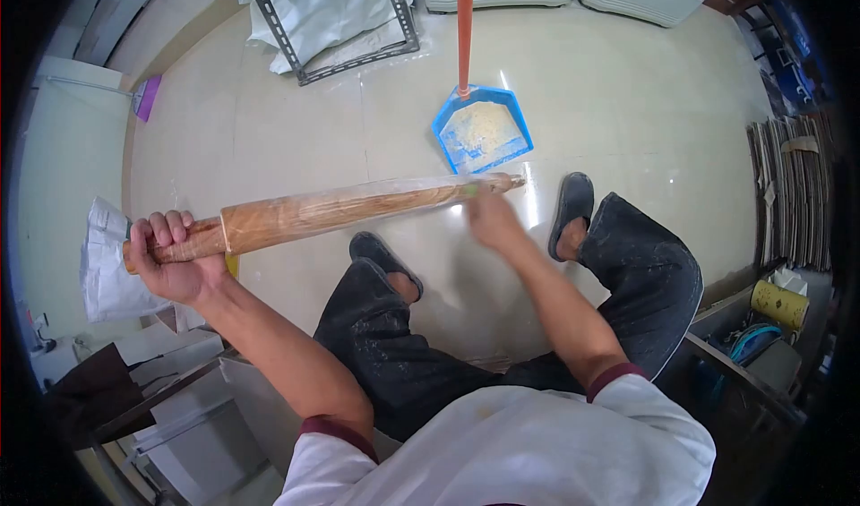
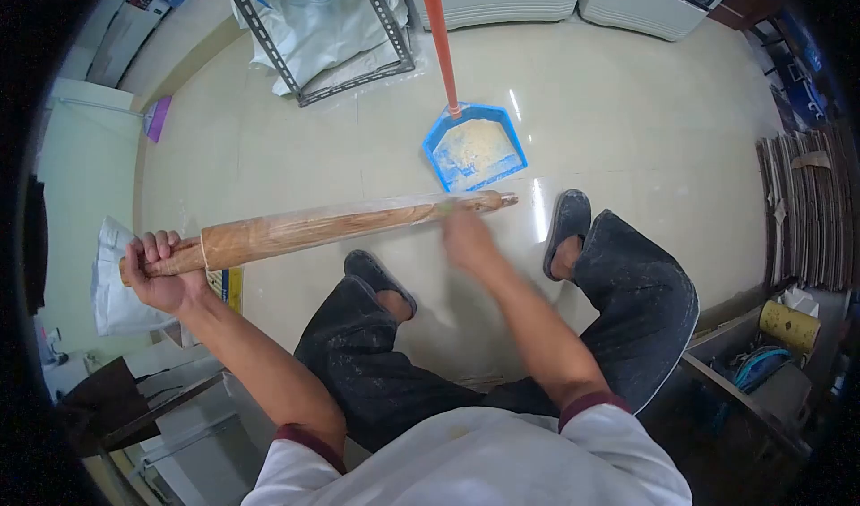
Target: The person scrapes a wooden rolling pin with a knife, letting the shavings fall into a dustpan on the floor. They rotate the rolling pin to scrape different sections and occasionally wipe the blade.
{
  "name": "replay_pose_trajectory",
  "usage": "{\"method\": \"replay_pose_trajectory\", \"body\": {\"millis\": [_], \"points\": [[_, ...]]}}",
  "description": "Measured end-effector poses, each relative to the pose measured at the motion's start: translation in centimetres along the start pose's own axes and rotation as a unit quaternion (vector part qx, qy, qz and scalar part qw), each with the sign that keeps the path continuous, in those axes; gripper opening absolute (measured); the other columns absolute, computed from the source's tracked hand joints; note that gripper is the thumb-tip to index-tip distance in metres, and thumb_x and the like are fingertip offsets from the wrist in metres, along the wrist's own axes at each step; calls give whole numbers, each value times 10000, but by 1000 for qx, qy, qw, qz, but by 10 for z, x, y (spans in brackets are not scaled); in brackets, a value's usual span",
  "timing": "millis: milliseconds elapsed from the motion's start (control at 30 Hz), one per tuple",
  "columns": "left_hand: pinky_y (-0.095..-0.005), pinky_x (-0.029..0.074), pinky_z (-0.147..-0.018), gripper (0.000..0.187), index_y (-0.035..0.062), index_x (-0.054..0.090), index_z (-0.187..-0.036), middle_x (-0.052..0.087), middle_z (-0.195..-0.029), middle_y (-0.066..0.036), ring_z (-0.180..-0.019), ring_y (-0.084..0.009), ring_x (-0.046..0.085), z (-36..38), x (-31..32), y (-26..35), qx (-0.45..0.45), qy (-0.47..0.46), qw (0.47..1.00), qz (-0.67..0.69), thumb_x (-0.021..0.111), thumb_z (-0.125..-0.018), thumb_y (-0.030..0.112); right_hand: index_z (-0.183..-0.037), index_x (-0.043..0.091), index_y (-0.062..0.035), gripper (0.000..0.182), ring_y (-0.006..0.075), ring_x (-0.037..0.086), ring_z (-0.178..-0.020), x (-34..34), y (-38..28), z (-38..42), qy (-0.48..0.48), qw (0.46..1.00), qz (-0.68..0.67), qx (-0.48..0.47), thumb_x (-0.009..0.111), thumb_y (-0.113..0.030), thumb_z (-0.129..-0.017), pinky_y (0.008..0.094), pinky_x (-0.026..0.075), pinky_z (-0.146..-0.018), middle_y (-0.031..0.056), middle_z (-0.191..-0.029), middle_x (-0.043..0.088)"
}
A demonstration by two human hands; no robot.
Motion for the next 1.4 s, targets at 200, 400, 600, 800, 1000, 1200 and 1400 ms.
{"method": "replay_pose_trajectory", "body": {"millis": [200, 400, 600, 800, 1000, 1200, 1400], "points": [[-292, 398, -575, 217, 68, 498, -715, 415, -590, -19, -536, -135, 419, 0, 25, 2, 11, -64, 998, 14, 441, -895, 176, -1045, 382, 120, 314, 420, 581, -676, -52, -229, 39, -136, 971, -112, -159, 438, -57, -792, 498, 460, -619, 254, -675, 572], [-291, 385, -564, 211, 70, 502, -734, 379, -573, -9, -523, -119, 383, 3, 13, -2, 12, -64, 997, 27, 432, -895, 188, -1135, 399, 131, 432, 394, 603, -772, 17, -66, 19, -94, 992, -68, 46, 454, -99, -774, 487, 472, -699, 268, -785, 599], [-286, 388, -564, 200, 65, 490, -746, 379, -591, -14, -529, -123, 385, 7, 9, 2, 21, -86, 995, 41, 434, -895, 186, -992, 549, 42, 284, 416, 592, -806, 39, 119, -1, -71, 986, 39, 143, 449, -113, -777, 492, 466, -737, 290, -846, 594], [-278, 402, -552, 174, 64, 493, -745, 422, -615, -28, -550, -135, 435, 6, -1, 3, 58, 11, 998, -30, 470, -884, 166, -806, 555, 53, 165, 396, 592, -797, -7, -67, 17, -86, 993, -37, -79, 448, -65, -765, 486, 459, -728, 256, -795, 593], [-276, 403, -527, 175, 85, 502, -713, 430, -596, -30, -514, -142, 429, 3, 10, 3, 55, 36, 997, -33, 501, -870, 161, -976, 478, 53, 263, 421, 571, -721, -4, -140, 21, -133, 988, -79, -16, 409, -176, -869, 501, 446, -677, 252, -736, 586], [-274, 405, -550, 167, 87, 499, -746, 452, -621, -18, -558, -130, 454, -2, -14, 0, 38, 10, 999, -30, 493, -872, 198, -1005, 468, 69, 297, 440, 567, -850, 52, 144, -3, -106, 983, 59, 136, 400, -177, -853, 488, 449, -773, 300, -886, 584], [-270, 413, -554, 138, 94, 512, -775, 485, -654, -36, -566, -136, 461, 1, -3, -4, 88, 124, 987, -45, 493, -877, 185, -1116, 440, 80, 369, 419, 573, -790, -2, 73, 0, -35, 989, -16, 145, 399, -189, -866, 496, 444, -727, 299, -826, 582]]}}
Point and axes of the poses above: each hand's wrist, its own z-axis away from the middle knuckle, its own x-axis out of the palm, y = z × x, the point moved 6 cm from there along -z, towards the middle knuckle
